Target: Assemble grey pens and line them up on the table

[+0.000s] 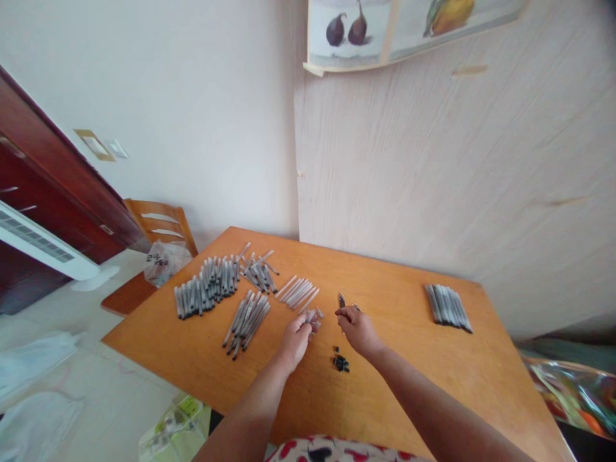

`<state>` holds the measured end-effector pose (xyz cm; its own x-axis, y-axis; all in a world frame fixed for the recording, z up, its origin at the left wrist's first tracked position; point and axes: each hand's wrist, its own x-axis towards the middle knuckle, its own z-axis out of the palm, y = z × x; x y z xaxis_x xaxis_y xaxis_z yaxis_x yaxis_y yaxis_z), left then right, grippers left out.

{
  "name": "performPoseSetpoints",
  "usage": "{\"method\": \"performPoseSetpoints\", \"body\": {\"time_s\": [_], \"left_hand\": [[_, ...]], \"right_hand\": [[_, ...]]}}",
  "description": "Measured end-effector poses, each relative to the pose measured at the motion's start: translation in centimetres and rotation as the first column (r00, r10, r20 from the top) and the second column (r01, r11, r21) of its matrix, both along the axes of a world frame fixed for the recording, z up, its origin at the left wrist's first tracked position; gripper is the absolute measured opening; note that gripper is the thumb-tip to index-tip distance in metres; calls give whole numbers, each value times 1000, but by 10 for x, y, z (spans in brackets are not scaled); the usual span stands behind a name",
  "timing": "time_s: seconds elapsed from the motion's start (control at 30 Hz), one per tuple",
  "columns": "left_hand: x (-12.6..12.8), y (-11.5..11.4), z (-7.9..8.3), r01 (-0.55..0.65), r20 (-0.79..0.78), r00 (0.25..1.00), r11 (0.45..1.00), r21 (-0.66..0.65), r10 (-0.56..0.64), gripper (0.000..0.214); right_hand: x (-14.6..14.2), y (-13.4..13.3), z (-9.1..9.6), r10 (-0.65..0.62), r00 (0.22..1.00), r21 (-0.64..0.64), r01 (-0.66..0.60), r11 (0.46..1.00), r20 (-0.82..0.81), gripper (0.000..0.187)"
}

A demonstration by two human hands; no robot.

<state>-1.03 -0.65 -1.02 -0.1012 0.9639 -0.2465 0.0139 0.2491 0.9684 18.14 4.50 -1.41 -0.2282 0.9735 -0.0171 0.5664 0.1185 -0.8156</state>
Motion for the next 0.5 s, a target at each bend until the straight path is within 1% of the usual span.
{"method": "performPoseSetpoints", "body": {"time_s": [0.1,0.2,0.37,0.5], "left_hand": [[-7,-3,2,-99,37,994,995,-16,100,34],[-12,-5,5,-170,40,984,985,-41,172,32],[-19,-7,3,-240,58,968,969,-63,243,30],[-24,-7,-1,-275,86,956,959,-65,280,27]], "right_hand": [[-6,4,-1,50,988,25,-54,998,144,23],[-15,5,2,122,962,27,-132,991,245,23],[-27,2,8,171,944,-3,-178,984,283,19],[-23,-4,11,207,933,-32,-207,978,293,16]]}}
